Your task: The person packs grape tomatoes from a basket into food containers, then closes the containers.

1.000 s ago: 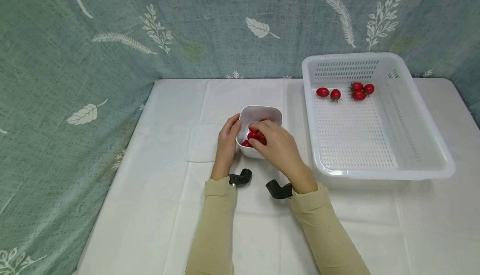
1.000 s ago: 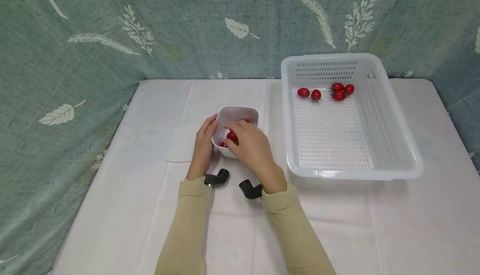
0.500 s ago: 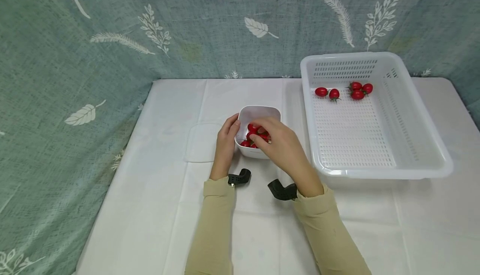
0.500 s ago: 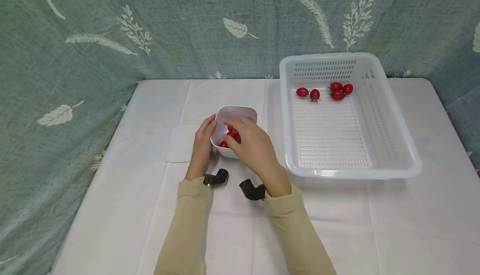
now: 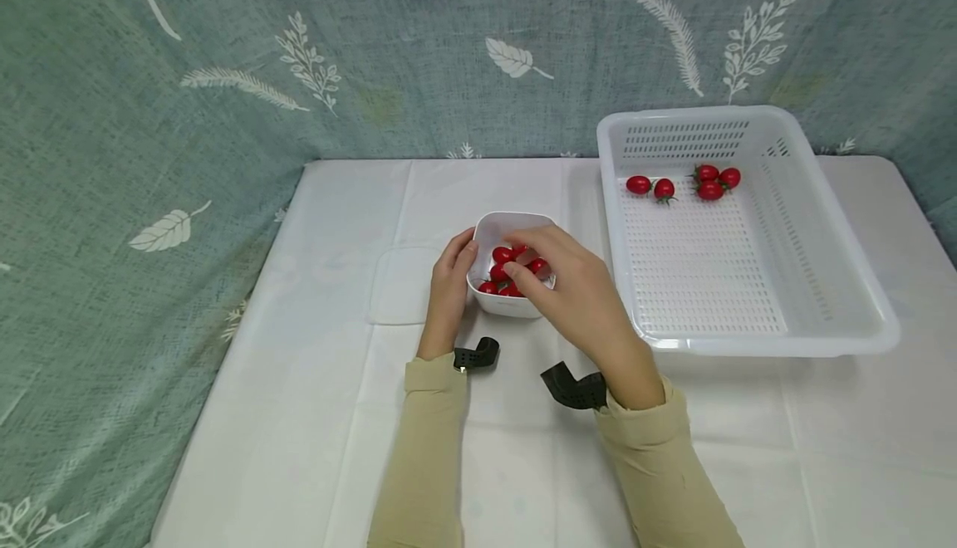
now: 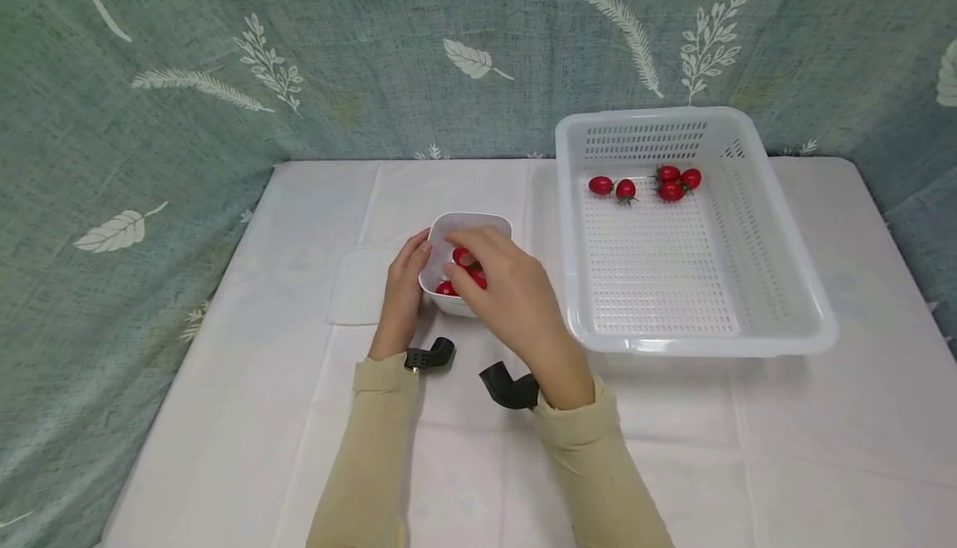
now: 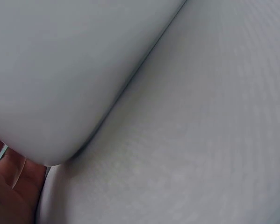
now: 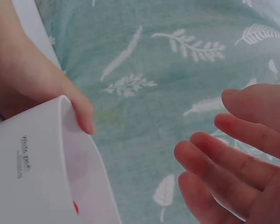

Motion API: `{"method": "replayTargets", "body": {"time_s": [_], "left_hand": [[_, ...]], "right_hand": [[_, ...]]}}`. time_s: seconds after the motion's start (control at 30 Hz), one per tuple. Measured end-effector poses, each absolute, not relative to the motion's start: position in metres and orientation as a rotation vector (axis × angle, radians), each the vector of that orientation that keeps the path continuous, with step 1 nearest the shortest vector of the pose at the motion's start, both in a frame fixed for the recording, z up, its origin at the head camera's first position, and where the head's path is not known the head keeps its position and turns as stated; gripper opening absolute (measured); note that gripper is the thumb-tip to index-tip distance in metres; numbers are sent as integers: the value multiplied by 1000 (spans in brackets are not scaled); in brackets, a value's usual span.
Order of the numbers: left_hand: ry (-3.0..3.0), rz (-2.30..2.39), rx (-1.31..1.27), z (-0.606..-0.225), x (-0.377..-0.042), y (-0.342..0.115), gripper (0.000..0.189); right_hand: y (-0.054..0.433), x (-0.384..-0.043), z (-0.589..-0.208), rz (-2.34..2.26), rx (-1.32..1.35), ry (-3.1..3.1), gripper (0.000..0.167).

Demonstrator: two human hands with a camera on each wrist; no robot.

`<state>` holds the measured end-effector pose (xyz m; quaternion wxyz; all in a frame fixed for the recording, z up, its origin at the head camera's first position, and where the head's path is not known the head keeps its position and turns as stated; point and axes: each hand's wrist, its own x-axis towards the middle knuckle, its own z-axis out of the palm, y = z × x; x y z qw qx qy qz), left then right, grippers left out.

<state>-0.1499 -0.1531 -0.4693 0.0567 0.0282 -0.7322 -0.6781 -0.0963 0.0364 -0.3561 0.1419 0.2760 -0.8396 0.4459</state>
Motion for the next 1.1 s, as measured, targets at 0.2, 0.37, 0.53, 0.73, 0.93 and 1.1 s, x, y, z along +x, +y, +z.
{"method": "replayTargets", "body": {"time_s": [0.2, 0.37, 0.53, 0.73, 0.93, 1.1], "left_hand": [[-2212, -2054, 72, -453, -141, -149, 41], [-2200, -2048, 60, -449, -139, -148, 42], [-2191, -2049, 54, -448, -138, -148, 41], [-2175, -2065, 43, -448, -139, -148, 41], [-2157, -2087, 26, -449, -140, -148, 42], [-2154, -2096, 20, -449, -140, -148, 42]], "right_hand": [[45, -92, -346, 1275, 773, -2403, 30], [56, -88, -337, 1244, 726, -2387, 33], [68, -88, -332, 1247, 677, -2353, 32], [83, -95, -335, 1299, 553, -2342, 32], [95, -102, -343, 1296, 436, -2352, 30], [102, -105, -346, 1282, 360, -2351, 29]]}}
